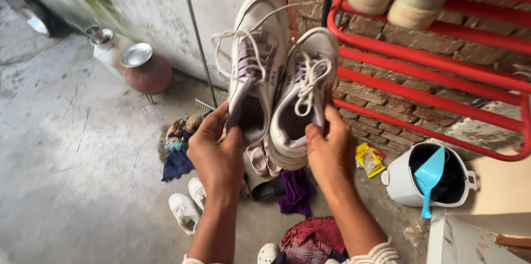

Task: The person is cleaning a pair of white sneakers using a purple cloth. They wipe the exterior and interior of the shoes, then place them on a red shoe rack. The person then proceeds to clean another pair of white sneakers in a similar manner.

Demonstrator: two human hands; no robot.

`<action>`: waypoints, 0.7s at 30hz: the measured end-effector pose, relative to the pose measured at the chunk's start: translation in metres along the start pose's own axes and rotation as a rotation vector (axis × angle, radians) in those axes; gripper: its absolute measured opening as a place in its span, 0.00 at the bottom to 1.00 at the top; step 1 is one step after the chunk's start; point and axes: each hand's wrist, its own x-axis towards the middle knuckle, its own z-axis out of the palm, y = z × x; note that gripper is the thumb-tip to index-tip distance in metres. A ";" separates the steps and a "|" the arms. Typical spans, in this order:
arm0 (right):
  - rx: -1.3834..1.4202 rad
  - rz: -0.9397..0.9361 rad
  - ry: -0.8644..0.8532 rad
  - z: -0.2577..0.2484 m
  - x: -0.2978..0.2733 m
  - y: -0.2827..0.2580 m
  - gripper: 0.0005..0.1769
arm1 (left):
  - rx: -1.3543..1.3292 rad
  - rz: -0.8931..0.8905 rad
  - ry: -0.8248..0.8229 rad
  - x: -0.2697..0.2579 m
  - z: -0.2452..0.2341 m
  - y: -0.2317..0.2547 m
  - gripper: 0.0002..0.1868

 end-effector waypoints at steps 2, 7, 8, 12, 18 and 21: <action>-0.034 -0.015 0.040 -0.013 -0.004 -0.027 0.07 | 0.016 0.040 -0.024 0.001 0.000 0.016 0.22; -0.190 -0.075 0.132 -0.039 0.000 -0.069 0.07 | 0.080 0.098 -0.087 0.009 0.004 0.053 0.23; -0.220 -0.086 0.156 -0.043 0.000 -0.074 0.08 | 0.107 0.102 -0.090 0.010 0.007 0.060 0.23; -0.202 -0.089 0.171 -0.064 0.002 -0.078 0.06 | 0.170 0.173 -0.151 0.012 0.015 0.080 0.22; -0.102 -0.034 0.253 -0.100 0.014 -0.067 0.11 | 0.156 0.263 -0.235 0.007 0.054 0.085 0.22; -0.168 -0.080 0.303 -0.126 0.019 -0.060 0.17 | 0.143 0.320 -0.267 -0.002 0.078 0.087 0.21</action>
